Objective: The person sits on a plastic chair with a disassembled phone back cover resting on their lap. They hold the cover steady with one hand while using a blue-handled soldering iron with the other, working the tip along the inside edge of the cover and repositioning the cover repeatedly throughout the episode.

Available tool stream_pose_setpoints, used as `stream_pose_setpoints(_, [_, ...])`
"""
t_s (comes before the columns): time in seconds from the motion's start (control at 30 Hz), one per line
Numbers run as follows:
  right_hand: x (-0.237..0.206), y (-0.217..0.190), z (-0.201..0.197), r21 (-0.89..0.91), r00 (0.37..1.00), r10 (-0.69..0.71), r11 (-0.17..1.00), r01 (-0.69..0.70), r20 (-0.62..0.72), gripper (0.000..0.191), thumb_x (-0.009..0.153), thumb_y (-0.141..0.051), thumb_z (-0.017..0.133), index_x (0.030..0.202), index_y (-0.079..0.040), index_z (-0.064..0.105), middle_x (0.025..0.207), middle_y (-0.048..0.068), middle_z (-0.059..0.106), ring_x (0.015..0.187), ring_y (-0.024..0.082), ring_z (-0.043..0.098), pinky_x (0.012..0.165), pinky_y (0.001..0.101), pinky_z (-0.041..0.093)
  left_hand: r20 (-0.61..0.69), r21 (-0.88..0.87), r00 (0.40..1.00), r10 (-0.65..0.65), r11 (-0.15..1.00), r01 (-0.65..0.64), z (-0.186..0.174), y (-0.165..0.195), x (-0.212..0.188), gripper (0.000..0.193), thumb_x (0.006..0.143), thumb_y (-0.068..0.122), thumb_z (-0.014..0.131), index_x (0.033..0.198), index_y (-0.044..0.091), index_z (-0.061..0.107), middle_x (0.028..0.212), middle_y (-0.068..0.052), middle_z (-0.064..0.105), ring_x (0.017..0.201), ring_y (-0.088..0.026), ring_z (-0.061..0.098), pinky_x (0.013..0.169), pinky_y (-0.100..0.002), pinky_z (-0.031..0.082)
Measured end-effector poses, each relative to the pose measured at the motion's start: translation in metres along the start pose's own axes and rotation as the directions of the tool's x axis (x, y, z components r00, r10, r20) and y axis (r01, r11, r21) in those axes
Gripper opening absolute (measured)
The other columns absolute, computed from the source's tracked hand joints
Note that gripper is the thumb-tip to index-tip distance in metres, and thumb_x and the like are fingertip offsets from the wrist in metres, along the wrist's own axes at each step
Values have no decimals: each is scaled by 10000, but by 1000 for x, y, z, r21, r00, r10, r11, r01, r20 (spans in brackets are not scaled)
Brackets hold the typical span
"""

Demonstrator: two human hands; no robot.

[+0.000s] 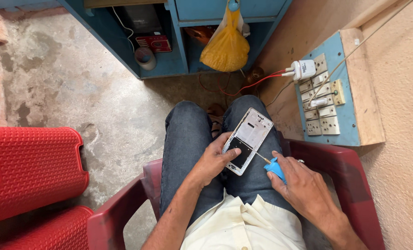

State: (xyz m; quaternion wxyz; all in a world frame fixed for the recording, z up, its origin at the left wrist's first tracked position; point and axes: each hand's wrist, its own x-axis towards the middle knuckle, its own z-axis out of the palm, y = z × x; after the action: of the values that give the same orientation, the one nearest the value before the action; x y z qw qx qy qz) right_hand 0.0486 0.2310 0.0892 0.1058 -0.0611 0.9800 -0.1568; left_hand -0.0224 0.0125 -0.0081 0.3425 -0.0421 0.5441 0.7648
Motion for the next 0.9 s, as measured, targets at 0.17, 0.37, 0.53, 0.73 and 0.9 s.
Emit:
stream_pose_setpoints(0.17, [2,3,3,-57,1000,-17,998,18,18,553,882,-342,682,1335,-42,577,931,122,672,844,312,702,661,442,586,-13,63,999,-35,997,35,1,-1,-1,520,940,132,665,1433,46,522,1195,-71,691,1055,-114,659,898,-268,559])
stream_pose_setpoints(0.37, [4,3,3,-79,997,-75,994,74,-10,561,877,-347,691,1331,-34,583,899,124,664,792,304,696,615,429,580,13,59,1000,24,998,-25,1,-6,0,523,959,113,661,1450,17,506,1219,-81,681,1087,-119,639,939,-265,537])
stream_pose_setpoints(0.53, [5,3,3,-113,998,-69,991,70,8,569,870,-348,703,1334,-40,583,891,124,662,789,298,698,614,424,585,23,51,999,38,998,-39,1,-7,2,541,959,121,659,1461,10,488,1233,-85,676,1103,-125,637,953,-271,535])
stream_pose_setpoints(0.73, [5,5,9,-94,997,-72,993,71,-3,571,860,-340,709,1328,-38,583,908,123,672,822,305,702,638,430,590,9,119,999,49,992,-50,2,-5,1,536,965,129,657,1460,12,489,1234,-105,680,1099,-137,642,947,-284,543])
stream_pose_setpoints(0.9, [2,8,14,-99,997,-72,993,71,-7,590,860,-334,710,1343,-26,570,931,142,679,851,317,705,660,426,601,-2,181,999,53,982,-52,4,-1,-1,545,964,151,658,1463,25,481,1235,-111,690,1112,-143,655,948,-287,552])
